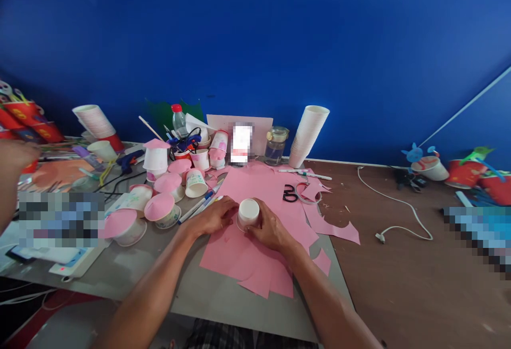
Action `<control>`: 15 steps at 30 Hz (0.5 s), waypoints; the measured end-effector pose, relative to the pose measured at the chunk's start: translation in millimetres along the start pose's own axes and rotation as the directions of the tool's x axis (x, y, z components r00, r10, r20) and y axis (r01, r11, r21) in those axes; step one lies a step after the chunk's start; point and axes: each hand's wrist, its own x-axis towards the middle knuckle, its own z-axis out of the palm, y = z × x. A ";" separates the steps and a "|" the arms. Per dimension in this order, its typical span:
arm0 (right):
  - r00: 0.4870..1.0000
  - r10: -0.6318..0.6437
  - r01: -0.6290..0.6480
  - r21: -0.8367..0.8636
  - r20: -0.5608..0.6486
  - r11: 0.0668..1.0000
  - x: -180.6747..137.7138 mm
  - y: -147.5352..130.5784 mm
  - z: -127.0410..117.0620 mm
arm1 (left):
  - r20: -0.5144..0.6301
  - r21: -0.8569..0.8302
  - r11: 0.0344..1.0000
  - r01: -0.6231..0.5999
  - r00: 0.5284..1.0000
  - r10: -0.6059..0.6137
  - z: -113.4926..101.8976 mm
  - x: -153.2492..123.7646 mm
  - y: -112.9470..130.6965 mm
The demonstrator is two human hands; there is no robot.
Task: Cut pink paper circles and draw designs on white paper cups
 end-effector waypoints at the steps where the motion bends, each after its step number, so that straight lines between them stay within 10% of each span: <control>1: 1.000 -0.003 0.003 0.001 -0.001 1.000 0.0 -0.4 0.1 | 0.004 0.000 1.000 0.002 1.000 -0.002 -0.4 0.0 0.5; 15: 1.000 -0.008 0.008 -0.020 -0.005 1.000 -1.2 0.2 1.6 | 0.017 -0.014 1.000 0.000 1.000 0.000 -2.9 -0.9 3.7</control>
